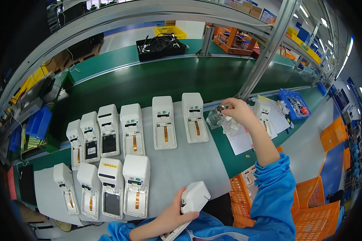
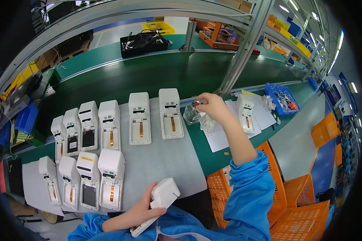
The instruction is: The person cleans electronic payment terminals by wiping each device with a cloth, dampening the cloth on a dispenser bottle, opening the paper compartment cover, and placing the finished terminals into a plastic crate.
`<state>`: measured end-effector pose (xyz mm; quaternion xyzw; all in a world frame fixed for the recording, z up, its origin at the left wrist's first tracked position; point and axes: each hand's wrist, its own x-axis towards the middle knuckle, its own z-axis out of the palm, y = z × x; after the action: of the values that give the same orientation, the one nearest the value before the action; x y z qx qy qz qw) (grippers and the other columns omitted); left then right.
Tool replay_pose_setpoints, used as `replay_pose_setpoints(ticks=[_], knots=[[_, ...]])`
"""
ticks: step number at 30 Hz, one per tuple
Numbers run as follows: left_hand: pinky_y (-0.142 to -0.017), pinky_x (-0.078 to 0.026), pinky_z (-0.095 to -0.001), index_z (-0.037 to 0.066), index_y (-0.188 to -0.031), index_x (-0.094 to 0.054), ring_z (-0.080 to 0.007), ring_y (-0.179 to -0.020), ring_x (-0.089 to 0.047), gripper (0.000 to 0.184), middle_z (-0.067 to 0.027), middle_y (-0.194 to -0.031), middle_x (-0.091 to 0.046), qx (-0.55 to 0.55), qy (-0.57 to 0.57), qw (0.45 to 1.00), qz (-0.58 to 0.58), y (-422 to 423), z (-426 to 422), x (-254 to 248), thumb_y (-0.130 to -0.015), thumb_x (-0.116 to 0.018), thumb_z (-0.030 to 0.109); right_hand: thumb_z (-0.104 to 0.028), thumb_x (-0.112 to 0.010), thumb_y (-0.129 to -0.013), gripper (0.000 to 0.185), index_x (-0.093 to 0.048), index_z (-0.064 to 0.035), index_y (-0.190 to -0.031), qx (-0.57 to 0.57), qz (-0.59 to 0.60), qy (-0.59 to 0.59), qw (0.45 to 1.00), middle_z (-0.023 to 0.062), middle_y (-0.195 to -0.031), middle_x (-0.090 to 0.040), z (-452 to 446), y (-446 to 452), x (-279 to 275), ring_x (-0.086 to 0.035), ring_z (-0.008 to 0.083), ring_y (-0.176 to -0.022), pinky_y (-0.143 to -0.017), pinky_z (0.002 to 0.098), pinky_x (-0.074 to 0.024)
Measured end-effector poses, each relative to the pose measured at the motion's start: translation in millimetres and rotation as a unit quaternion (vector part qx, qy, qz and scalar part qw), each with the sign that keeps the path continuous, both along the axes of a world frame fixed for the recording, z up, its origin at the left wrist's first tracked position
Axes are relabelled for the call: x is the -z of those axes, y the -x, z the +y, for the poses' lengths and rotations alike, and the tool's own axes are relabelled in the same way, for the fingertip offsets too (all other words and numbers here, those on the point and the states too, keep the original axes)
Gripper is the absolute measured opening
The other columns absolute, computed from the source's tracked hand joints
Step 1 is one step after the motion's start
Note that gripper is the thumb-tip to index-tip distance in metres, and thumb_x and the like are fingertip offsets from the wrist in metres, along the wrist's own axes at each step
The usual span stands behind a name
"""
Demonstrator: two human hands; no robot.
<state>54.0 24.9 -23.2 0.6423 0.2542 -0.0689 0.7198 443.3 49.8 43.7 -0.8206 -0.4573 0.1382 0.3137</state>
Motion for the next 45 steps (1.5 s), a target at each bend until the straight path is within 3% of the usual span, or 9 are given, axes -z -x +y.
replay_pose_setpoints(ticks=[12, 16, 17, 24, 30, 33, 39, 42, 45], knots=[[-0.099, -0.043, -0.0378, 0.003, -0.151, 0.002, -0.0402, -0.119, -0.054, 0.106, -0.0331, -0.133, -0.045, -0.001, -0.016, 1.0, -0.008, 0.7, -1.1, 2.8, -0.083, -0.065, 0.049, -0.01, -0.072, -0.075, 0.03, -0.067, -0.0014, -0.104, 0.009, -0.002, -0.055, 0.998, 0.0069, -0.075, -0.062, -8.9, -10.2, -12.2, -0.059, 0.016, -0.068, -0.063, 0.0309, -0.0471], [-0.1, -0.042, -0.0377, 0.003, -0.151, 0.002, -0.04, -0.12, -0.053, 0.106, -0.0329, -0.134, -0.045, -0.003, -0.005, 1.0, -0.003, 0.3, -2.4, 1.7, -0.083, -0.065, 0.049, -0.009, -0.067, -0.078, 0.015, -0.066, 0.0016, -0.089, 0.019, -0.087, -0.028, 0.996, 0.0138, -0.079, -0.063, -4.5, -3.2, -37.9, -0.063, 0.024, -0.074, -0.069, 0.0346, -0.049], [-0.1, -0.042, -0.0376, 0.003, -0.151, 0.002, -0.0399, -0.12, -0.053, 0.106, -0.0329, -0.134, -0.045, -0.002, -0.003, 1.0, 0.0, -0.2, -2.2, 0.6, -0.083, -0.065, 0.049, -0.006, -0.061, -0.08, 0.011, -0.065, 0.0025, -0.086, -0.025, -0.156, -0.035, 0.987, 0.0181, -0.084, -0.063, 0.4, -3.9, -33.5, -0.063, 0.0318, -0.082, -0.076, 0.0383, -0.0501], [-0.101, -0.041, -0.0372, 0.003, -0.151, 0.0, -0.0391, -0.122, -0.052, 0.105, -0.0323, -0.135, -0.044, -0.008, -0.006, 1.0, -0.004, 0.4, -0.8, -1.2, -0.083, -0.067, 0.047, 0.005, -0.057, -0.076, 0.013, -0.068, 0.0009, -0.082, -0.15, -0.293, 0.012, 0.944, 0.0174, -0.092, -0.065, 14.7, -2.3, -0.9, -0.061, 0.034, -0.092, -0.082, 0.0399, -0.0496], [-0.102, -0.04, -0.0371, 0.002, -0.151, -0.001, -0.0386, -0.123, -0.051, 0.105, -0.0316, -0.134, -0.045, -0.016, 0.003, 1.0, -0.013, 0.5, -0.8, -0.9, -0.082, -0.068, 0.045, 0.008, -0.056, -0.075, 0.016, -0.064, 0.0015, -0.087, -0.154, -0.273, 0.004, 0.95, 0.0161, -0.09, -0.065, 16.0, -1.3, -6.5, -0.06, 0.0345, -0.091, -0.081, 0.0397, -0.0493], [-0.102, -0.04, -0.0371, 0.002, -0.151, -0.001, -0.0386, -0.123, -0.051, 0.105, -0.0317, -0.134, -0.045, -0.015, 0.003, 1.0, -0.012, 1.0, -1.3, -2.5, -0.082, -0.068, 0.045, 0.006, -0.055, -0.078, 0.018, -0.058, 0.0003, -0.095, -0.09, -0.206, 0.028, 0.974, 0.0173, -0.086, -0.063, 17.7, 11.8, -21.2, -0.06, 0.0351, -0.089, -0.079, 0.0404, -0.0486], [-0.103, -0.04, -0.0375, 0.001, -0.15, -0.001, -0.0387, -0.124, -0.05, 0.105, -0.0322, -0.136, -0.043, -0.014, 0.005, 1.0, -0.013, 0.6, -0.9, -3.2, -0.082, -0.068, 0.044, 0.001, -0.055, -0.085, 0.014, -0.052, -0.0042, -0.098, -0.07, -0.207, -0.028, 0.975, 0.0157, -0.086, -0.06, 18.2, 7.1, -6.3, -0.059, 0.0336, -0.081, -0.075, 0.0401, -0.0483], [-0.103, -0.04, -0.0376, 0.001, -0.15, -0.001, -0.0389, -0.124, -0.05, 0.105, -0.0325, -0.136, -0.043, -0.011, 0.008, 1.0, -0.011, -0.7, 0.0, -4.8, -0.082, -0.068, 0.044, 0.002, -0.053, -0.084, 0.018, -0.053, -0.003, -0.102, -0.085, -0.231, -0.026, 0.969, 0.0198, -0.083, -0.059, 14.8, 9.7, 4.1, -0.061, 0.0345, -0.081, -0.076, 0.0399, -0.0487], [-0.103, -0.04, -0.0377, 0.002, -0.15, 0.0, -0.0393, -0.123, -0.05, 0.105, -0.0328, -0.136, -0.043, -0.005, -0.001, 1.0, -0.006, 0.7, 0.8, -3.7, -0.082, -0.068, 0.043, 0.003, -0.056, -0.085, 0.019, -0.055, -0.0024, -0.104, -0.038, -0.088, -0.131, 0.987, 0.0157, -0.086, -0.062, 4.9, 4.4, 1.0, -0.063, 0.0281, -0.081, -0.076, 0.0368, -0.0496]])
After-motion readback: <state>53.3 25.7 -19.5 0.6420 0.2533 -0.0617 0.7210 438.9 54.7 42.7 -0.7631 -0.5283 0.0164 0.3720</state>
